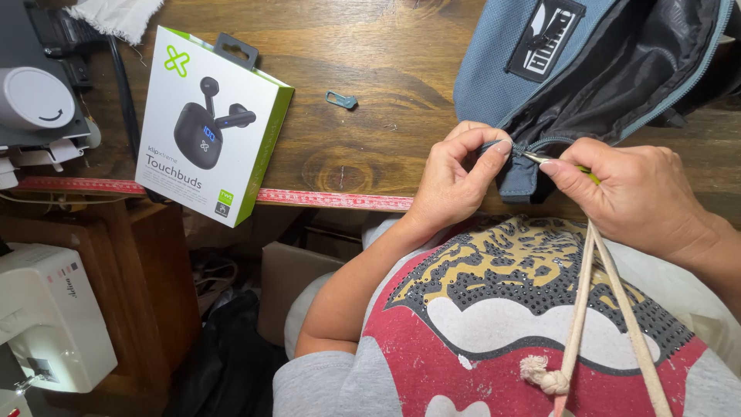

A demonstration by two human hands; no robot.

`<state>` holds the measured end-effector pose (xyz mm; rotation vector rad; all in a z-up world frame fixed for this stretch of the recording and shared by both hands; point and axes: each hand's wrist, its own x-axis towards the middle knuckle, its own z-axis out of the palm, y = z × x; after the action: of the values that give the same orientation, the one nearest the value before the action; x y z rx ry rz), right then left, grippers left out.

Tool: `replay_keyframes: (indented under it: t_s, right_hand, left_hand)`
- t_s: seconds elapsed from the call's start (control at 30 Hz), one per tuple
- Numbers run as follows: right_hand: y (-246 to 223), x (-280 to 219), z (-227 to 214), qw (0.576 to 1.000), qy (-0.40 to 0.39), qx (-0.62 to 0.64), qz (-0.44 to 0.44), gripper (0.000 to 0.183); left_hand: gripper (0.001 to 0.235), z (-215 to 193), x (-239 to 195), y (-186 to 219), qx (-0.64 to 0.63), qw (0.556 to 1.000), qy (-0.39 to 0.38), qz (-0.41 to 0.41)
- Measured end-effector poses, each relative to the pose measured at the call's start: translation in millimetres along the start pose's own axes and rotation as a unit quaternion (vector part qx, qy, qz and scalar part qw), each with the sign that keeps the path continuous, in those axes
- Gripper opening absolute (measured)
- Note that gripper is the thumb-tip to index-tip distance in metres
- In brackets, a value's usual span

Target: The person repairs a zipper on a gray bag by first cutting the old slider off with scissors. They then attach a new zipper slider to the bag's zipper track and slide it back and forth to test the mechanism.

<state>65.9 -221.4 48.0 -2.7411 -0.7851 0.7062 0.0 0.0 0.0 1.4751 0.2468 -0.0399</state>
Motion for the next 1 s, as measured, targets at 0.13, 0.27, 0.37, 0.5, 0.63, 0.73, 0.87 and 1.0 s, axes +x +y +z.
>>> replay_keyframes:
  t_s: [0.13, 0.27, 0.37, 0.5, 0.63, 0.73, 0.87, 1.0]
  right_hand:
    - [0.4, 0.8, 2.4, 1.000, 0.001, 0.008, -0.001, 0.033]
    - [-2.4, 2.6, -3.8, 0.997, -0.065, 0.008, 0.045, 0.034]
    - [-9.2, -0.6, -8.1, 0.995, -0.069, 0.046, 0.061, 0.034]
    - [-23.8, -9.3, -8.4, 0.983, -0.057, 0.151, 0.092, 0.030]
    - [-34.3, -16.0, 4.9, 0.973, -0.026, 0.204, 0.104, 0.029]
    - [-43.6, -22.4, 11.5, 0.961, -0.008, 0.244, 0.131, 0.031]
    - [-57.3, -31.2, 18.9, 0.947, 0.016, 0.278, 0.161, 0.031]
    - [-64.9, -47.4, 30.2, 0.971, 0.037, 0.163, 0.173, 0.033]
  left_hand:
    - [0.014, -0.1, 0.1, -3.9, -0.005, 1.000, 0.000, 0.006]
    - [0.014, 0.6, 0.3, -4.6, -0.003, 1.000, 0.001, 0.010]
    - [0.014, 2.3, -1.0, -4.2, 0.003, 1.000, 0.006, 0.010]
    - [0.010, 0.9, -4.0, 13.3, 0.063, 0.998, 0.005, 0.006]
    - [0.011, -16.1, 1.2, 33.7, 0.201, 0.973, -0.071, 0.089]
    - [0.015, -22.6, 6.6, 39.1, 0.262, 0.952, -0.140, 0.072]
    - [0.012, -16.5, 4.4, 26.0, 0.232, 0.966, -0.109, 0.027]
    - [0.012, -9.3, -2.0, 17.1, 0.121, 0.990, -0.073, -0.021]
